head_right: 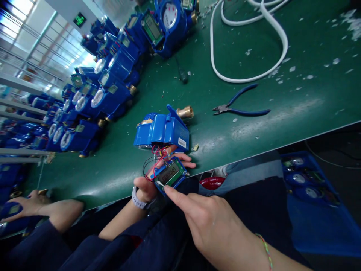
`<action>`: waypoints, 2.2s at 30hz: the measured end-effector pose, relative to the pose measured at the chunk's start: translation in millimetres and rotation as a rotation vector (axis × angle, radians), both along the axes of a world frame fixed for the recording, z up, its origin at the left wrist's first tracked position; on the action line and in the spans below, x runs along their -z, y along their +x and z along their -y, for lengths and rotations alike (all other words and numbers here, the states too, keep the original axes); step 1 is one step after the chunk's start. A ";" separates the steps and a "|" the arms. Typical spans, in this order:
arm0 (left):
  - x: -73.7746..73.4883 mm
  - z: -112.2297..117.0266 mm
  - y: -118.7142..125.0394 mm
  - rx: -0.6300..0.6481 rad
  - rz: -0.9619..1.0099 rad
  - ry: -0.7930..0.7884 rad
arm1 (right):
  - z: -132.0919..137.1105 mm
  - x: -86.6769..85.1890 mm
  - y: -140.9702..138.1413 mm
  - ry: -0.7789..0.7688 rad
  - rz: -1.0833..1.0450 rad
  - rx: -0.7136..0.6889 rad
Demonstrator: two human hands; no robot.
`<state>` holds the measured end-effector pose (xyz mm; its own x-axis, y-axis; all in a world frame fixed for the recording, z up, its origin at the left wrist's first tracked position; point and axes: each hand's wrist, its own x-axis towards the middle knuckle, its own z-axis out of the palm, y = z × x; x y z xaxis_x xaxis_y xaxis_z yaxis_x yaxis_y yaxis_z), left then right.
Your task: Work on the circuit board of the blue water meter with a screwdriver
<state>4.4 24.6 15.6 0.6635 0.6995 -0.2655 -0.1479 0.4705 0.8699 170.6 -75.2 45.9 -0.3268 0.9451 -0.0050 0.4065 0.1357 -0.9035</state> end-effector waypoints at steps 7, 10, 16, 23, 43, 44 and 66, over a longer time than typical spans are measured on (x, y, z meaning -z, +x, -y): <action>1.1 16.2 18.9 -0.312 0.080 -0.089 | 5.3 8.6 1.5 0.131 0.177 -0.042; -0.4 16.2 18.4 -0.355 0.087 -0.081 | 9.1 11.5 2.2 0.171 0.225 -0.035; -11.0 11.9 17.2 -0.257 0.034 -0.155 | 14.2 11.9 0.1 0.272 0.356 -0.026; -4.1 8.2 28.2 -0.325 0.121 -0.106 | 14.9 12.1 -3.5 0.314 0.425 0.023; 10.3 4.6 34.8 -0.438 0.120 -0.115 | 4.6 31.7 -21.7 0.169 0.014 0.106; 9.9 4.2 35.4 -0.436 0.100 -0.111 | 3.1 30.2 -20.9 0.174 0.054 0.103; -5.6 17.0 44.4 -0.384 0.175 -0.082 | -0.1 24.7 -19.2 -0.161 -0.335 0.033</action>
